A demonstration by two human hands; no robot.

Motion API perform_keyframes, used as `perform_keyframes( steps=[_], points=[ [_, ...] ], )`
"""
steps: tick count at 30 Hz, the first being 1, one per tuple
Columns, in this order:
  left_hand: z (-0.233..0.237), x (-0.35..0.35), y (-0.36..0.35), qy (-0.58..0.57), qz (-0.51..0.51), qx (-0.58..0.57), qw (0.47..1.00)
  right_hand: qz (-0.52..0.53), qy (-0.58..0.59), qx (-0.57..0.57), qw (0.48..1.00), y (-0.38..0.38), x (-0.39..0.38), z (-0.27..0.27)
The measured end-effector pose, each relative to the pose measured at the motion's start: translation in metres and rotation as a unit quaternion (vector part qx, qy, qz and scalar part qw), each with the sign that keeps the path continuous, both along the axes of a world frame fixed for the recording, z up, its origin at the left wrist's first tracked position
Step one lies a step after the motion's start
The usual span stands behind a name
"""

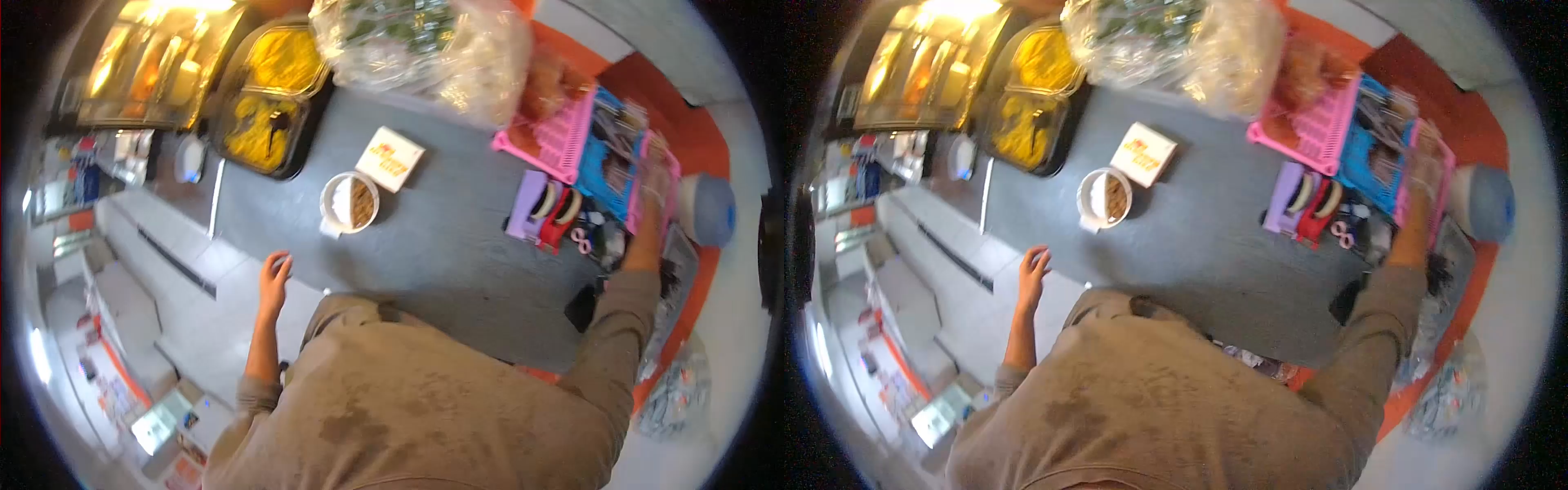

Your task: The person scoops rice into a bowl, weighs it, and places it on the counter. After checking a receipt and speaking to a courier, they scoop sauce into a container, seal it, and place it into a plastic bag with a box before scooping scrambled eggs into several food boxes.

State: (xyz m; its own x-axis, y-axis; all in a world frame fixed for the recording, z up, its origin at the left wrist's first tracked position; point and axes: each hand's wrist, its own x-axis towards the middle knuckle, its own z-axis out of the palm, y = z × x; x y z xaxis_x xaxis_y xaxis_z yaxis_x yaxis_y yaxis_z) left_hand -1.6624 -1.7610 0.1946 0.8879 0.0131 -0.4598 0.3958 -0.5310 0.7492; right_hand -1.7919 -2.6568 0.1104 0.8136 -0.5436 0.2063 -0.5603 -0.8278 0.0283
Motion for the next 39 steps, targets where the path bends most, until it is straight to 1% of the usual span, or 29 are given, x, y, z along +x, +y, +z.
perform_keyframes(
  steps=[1, 2, 4, 5, 7, 8, 9, 13, 15, 17, 19, 20, 21, 22, 23, 24, 25, 26, 27, 29, 30, 32, 33, 34, 35, 36, 37, 38, 39],
  points=[
    [0.000, 0.000, -0.005, 0.000, -0.006, -0.014, 1.000, 0.065, 0.003, 0.078, 0.995, -0.012, -0.010, 0.003],
    [-0.004, -0.002, -0.004, 0.009, -0.002, -0.018, 1.000, 0.089, -0.044, 0.022, 0.995, -0.019, -0.011, -0.015],
    [-0.008, -0.002, -0.004, 0.014, 0.006, -0.019, 1.000, 0.037, 0.010, 0.121, 0.992, -0.011, -0.016, 0.000],
    [-0.009, -0.003, -0.005, 0.021, -0.001, -0.023, 1.000, 0.044, 0.009, 0.125, 0.991, -0.008, -0.021, 0.002],
    [-0.009, -0.004, -0.003, 0.026, -0.004, -0.025, 0.999, 0.034, 0.109, -0.010, 0.993, -0.002, -0.025, 0.003],
    [-0.007, -0.003, -0.001, 0.033, -0.019, -0.026, 0.999, 0.028, 0.134, -0.043, 0.990, 0.001, -0.027, 0.003],
    [-0.005, -0.002, 0.002, 0.039, -0.034, -0.029, 0.998, 0.021, 0.131, -0.047, 0.990, 0.008, -0.028, 0.004],
    [-0.002, -0.006, 0.022, 0.022, -0.019, -0.055, 0.998, -0.007, 0.061, -0.027, 0.998, 0.031, -0.026, 0.024],
    [0.002, -0.009, 0.029, 0.014, 0.006, -0.070, 0.997, -0.015, -0.019, -0.009, 1.000, 0.046, -0.018, 0.040],
    [0.000, -0.010, 0.034, 0.008, 0.027, -0.086, 0.996, -0.007, -0.142, 0.047, 0.989, 0.081, -0.004, 0.062],
    [-0.006, -0.005, 0.032, -0.032, -0.029, -0.090, 0.995, 0.015, -0.276, 0.175, 0.945, 0.144, 0.017, 0.094],
    [-0.002, -0.002, 0.021, -0.044, -0.059, -0.099, 0.992, 0.030, -0.327, 0.265, 0.907, 0.189, 0.025, 0.109],
    [0.006, 0.000, 0.004, -0.040, -0.092, -0.138, 0.985, 0.039, -0.346, 0.356, 0.867, 0.241, 0.033, 0.122],
    [0.015, 0.001, -0.016, -0.035, -0.124, -0.177, 0.976, 0.049, -0.341, 0.425, 0.837, 0.295, 0.038, 0.134],
    [0.025, 0.002, -0.036, -0.019, -0.172, -0.224, 0.959, 0.048, -0.244, 0.471, 0.847, 0.354, 0.041, 0.151],
    [0.033, 0.002, -0.055, -0.004, -0.221, -0.270, 0.937, 0.056, -0.189, 0.473, 0.859, 0.411, 0.047, 0.148],
    [0.038, -0.003, -0.073, 0.052, -0.212, -0.349, 0.911, 0.067, -0.133, 0.472, 0.869, 0.468, 0.053, 0.146],
    [0.039, -0.008, -0.086, 0.108, -0.200, -0.425, 0.876, 0.125, -0.089, 0.574, 0.804, 0.518, 0.059, 0.155],
    [0.037, -0.012, -0.091, 0.110, -0.202, -0.429, 0.874, 0.139, -0.133, 0.697, 0.691, 0.554, 0.060, 0.126],
    [0.034, -0.012, -0.092, 0.291, -0.127, -0.462, 0.828, 0.067, -0.167, 0.755, 0.631, 0.620, 0.068, 0.128],
    [0.020, -0.009, -0.085, 0.282, -0.119, -0.432, 0.848, 0.063, -0.170, 0.751, 0.634, 0.637, 0.065, 0.122],
    [0.006, 0.005, -0.065, 0.303, -0.121, -0.407, 0.853, 0.082, -0.182, 0.656, 0.727, 0.667, 0.059, 0.110],
    [0.003, 0.013, -0.055, 0.321, -0.116, -0.381, 0.860, 0.076, -0.185, 0.650, 0.733, 0.679, 0.061, 0.115],
    [0.001, 0.020, -0.048, 0.323, -0.121, -0.355, 0.869, 0.198, -0.164, 0.536, 0.804, 0.690, 0.064, 0.122],
    [-0.002, 0.027, -0.041, 0.326, -0.126, -0.362, 0.864, 0.316, -0.134, 0.404, 0.848, 0.702, 0.069, 0.129],
    [-0.006, 0.035, -0.034, 0.337, -0.107, -0.378, 0.856, 0.316, -0.113, 0.381, 0.862, 0.715, 0.074, 0.134],
    [-0.013, 0.044, -0.026, 0.348, -0.087, -0.393, 0.847, 0.315, -0.110, 0.373, 0.866, 0.721, 0.077, 0.119],
    [-0.031, 0.051, -0.014, 0.370, -0.113, -0.446, 0.807, 0.318, -0.129, 0.359, 0.868, 0.725, 0.077, 0.088],
    [-0.029, 0.062, -0.006, 0.370, -0.118, -0.451, 0.803, 0.321, -0.149, 0.344, 0.870, 0.727, 0.083, 0.071]
  ],
)
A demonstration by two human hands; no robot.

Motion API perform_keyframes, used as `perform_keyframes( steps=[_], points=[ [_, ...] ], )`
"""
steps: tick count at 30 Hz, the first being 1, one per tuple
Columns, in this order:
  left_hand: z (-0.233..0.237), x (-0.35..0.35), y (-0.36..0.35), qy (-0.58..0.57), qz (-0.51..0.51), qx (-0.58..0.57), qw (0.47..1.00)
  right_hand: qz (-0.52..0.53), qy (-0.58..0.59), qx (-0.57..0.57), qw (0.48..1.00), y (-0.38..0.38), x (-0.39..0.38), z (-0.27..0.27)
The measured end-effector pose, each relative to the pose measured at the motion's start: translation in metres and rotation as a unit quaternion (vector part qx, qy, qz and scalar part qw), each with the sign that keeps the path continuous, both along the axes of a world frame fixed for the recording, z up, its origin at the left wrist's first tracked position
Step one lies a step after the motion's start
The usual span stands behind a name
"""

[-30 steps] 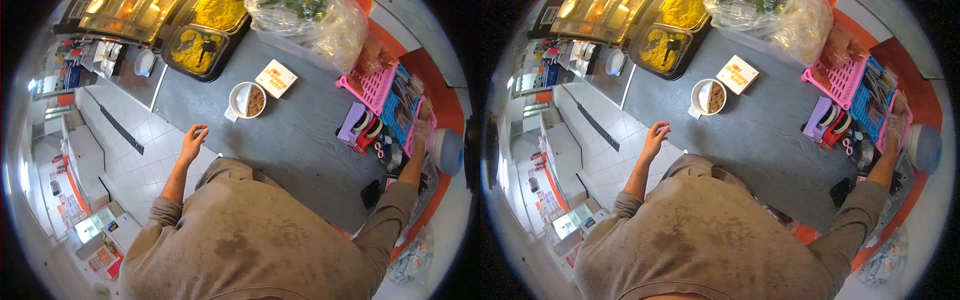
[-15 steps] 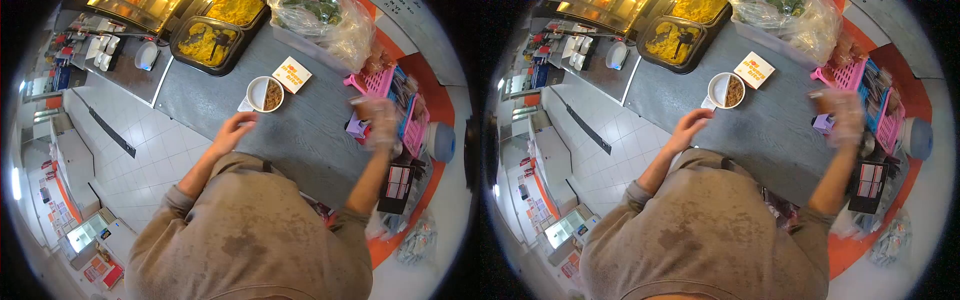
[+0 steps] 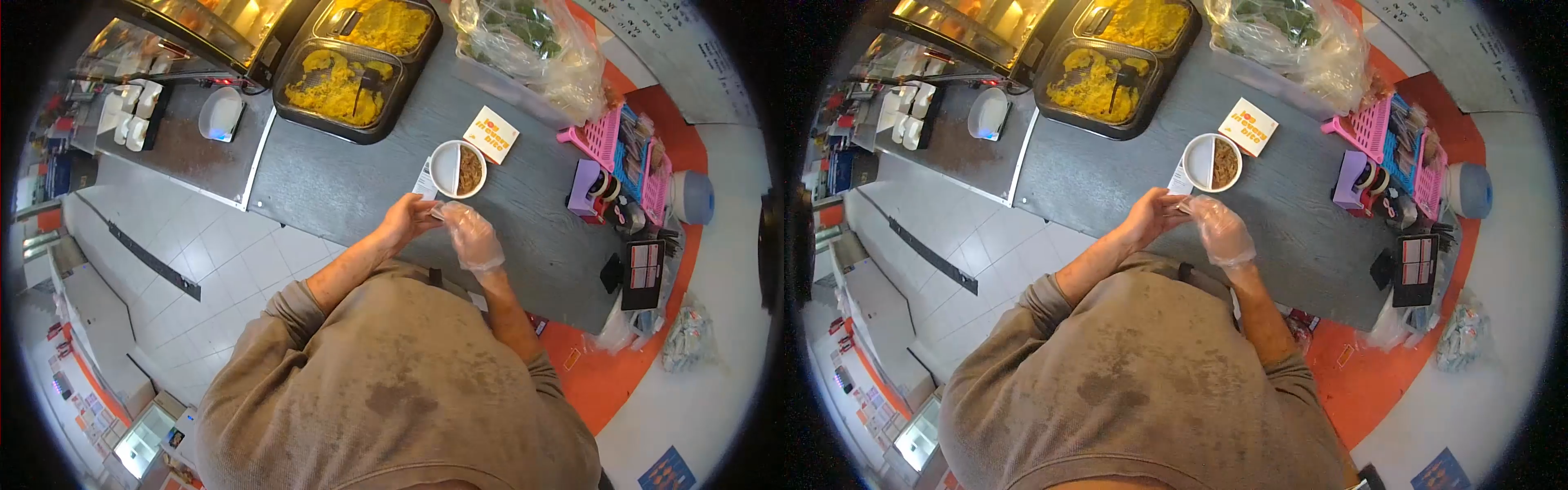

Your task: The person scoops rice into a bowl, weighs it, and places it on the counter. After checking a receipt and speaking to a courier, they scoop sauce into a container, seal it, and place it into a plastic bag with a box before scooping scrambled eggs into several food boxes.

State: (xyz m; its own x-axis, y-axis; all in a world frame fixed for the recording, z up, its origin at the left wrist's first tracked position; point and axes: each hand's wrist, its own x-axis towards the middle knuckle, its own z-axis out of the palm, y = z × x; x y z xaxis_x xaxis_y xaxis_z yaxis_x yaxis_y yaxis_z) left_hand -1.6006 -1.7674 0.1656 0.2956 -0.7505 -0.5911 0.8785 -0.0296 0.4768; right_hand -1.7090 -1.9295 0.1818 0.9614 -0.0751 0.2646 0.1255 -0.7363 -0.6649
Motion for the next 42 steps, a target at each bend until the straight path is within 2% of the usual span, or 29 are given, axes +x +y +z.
perform_keyframes(
  steps=[2, 4, 5, 7, 8, 10, 11, 12, 14, 16, 18, 20, 21, 22, 24, 25, 26, 27, 28, 30, 31, 32, 33, 35, 37, 39, 40, 41, 42],
  points=[
    [0.009, 0.018, 0.016, -0.049, -0.003, 0.118, 0.992, -0.060, 0.018, -0.038, 0.997, 0.010, 0.024, -0.006],
    [0.012, 0.034, 0.038, -0.057, -0.006, 0.101, 0.993, -0.226, 0.031, 0.024, 0.973, 0.015, 0.053, -0.016],
    [0.013, 0.041, 0.050, -0.066, -0.008, 0.091, 0.994, -0.229, 0.033, 0.019, 0.973, 0.019, 0.064, -0.014],
    [0.010, 0.050, 0.071, -0.099, -0.018, 0.079, 0.992, -0.281, 0.232, -0.208, 0.908, 0.040, 0.089, 0.010],
    [0.008, 0.054, 0.080, -0.099, -0.018, 0.074, 0.992, -0.283, 0.231, -0.213, 0.906, 0.046, 0.093, 0.010],
    [0.017, 0.062, 0.096, -0.228, -0.167, 0.004, 0.959, -0.287, 0.151, -0.299, 0.897, 0.062, 0.102, 0.020],
    [0.023, 0.057, 0.101, -0.230, -0.164, 0.004, 0.959, -0.283, 0.156, -0.322, 0.890, 0.071, 0.105, 0.026],
    [0.031, 0.045, 0.104, -0.293, -0.143, -0.019, 0.945, -0.281, 0.155, -0.320, 0.891, 0.085, 0.113, 0.036],
    [0.043, 0.042, 0.106, -0.360, -0.116, -0.027, 0.925, -0.293, 0.015, -0.153, 0.944, 0.116, 0.135, 0.052],
    [0.051, 0.051, 0.110, -0.330, 0.060, 0.013, 0.942, -0.269, -0.004, -0.145, 0.952, 0.143, 0.159, 0.068],
    [0.043, 0.061, 0.123, -0.393, 0.083, 0.032, 0.915, -0.164, -0.148, 0.028, 0.975, 0.150, 0.187, 0.061],
    [0.044, 0.073, 0.130, -0.161, 0.267, 0.019, 0.950, -0.175, -0.130, 0.050, 0.975, 0.172, 0.199, 0.057],
    [0.058, 0.073, 0.126, -0.087, 0.333, 0.034, 0.938, -0.166, -0.072, 0.290, 0.940, 0.184, 0.205, 0.035],
    [0.053, 0.072, 0.127, -0.091, 0.334, 0.035, 0.938, -0.146, -0.010, 0.512, 0.846, 0.197, 0.212, 0.032],
    [0.041, 0.071, 0.131, -0.117, 0.448, -0.012, 0.886, -0.178, -0.014, 0.536, 0.825, 0.213, 0.228, 0.030],
    [0.041, 0.072, 0.130, -0.181, 0.476, 0.030, 0.860, -0.247, -0.006, 0.486, 0.838, 0.217, 0.239, 0.030],
    [0.041, 0.074, 0.134, -0.183, 0.472, 0.030, 0.862, -0.316, 0.003, 0.432, 0.845, 0.220, 0.246, 0.030],
    [0.038, 0.074, 0.138, -0.228, 0.430, 0.003, 0.874, -0.319, -0.048, 0.302, 0.897, 0.225, 0.247, 0.050],
    [0.033, 0.074, 0.142, -0.269, 0.384, -0.027, 0.883, -0.326, -0.050, 0.301, 0.895, 0.230, 0.250, 0.061],
    [0.002, 0.074, 0.158, -0.260, 0.355, -0.051, 0.896, -0.317, -0.064, 0.245, 0.914, 0.240, 0.256, 0.072],
    [0.011, 0.085, 0.167, -0.261, 0.266, -0.017, 0.928, -0.304, -0.088, 0.224, 0.922, 0.246, 0.258, 0.067],
    [0.027, 0.103, 0.174, -0.203, 0.228, -0.062, 0.950, -0.291, -0.109, 0.201, 0.929, 0.253, 0.258, 0.056],
    [0.041, 0.121, 0.179, -0.143, 0.190, -0.104, 0.966, -0.212, -0.126, 0.294, 0.923, 0.257, 0.257, 0.045],
    [0.056, 0.153, 0.183, -0.112, 0.222, -0.178, 0.952, -0.106, -0.158, 0.305, 0.933, 0.255, 0.257, 0.031],
    [0.066, 0.160, 0.174, -0.121, 0.226, -0.134, 0.957, -0.074, -0.148, 0.281, 0.945, 0.245, 0.262, 0.031],
    [0.078, 0.157, 0.157, -0.132, 0.225, -0.108, 0.959, 0.011, -0.120, 0.326, 0.938, 0.232, 0.265, 0.031],
    [0.083, 0.158, 0.146, -0.199, 0.264, -0.078, 0.941, -0.002, -0.123, 0.322, 0.939, 0.222, 0.261, 0.046],
    [0.084, 0.159, 0.135, -0.265, 0.300, -0.048, 0.915, 0.085, 0.041, 0.413, 0.906, 0.211, 0.254, 0.061],
    [0.058, 0.172, 0.136, -0.367, 0.362, 0.005, 0.857, 0.169, 0.200, 0.488, 0.832, 0.204, 0.246, 0.078]
  ],
)
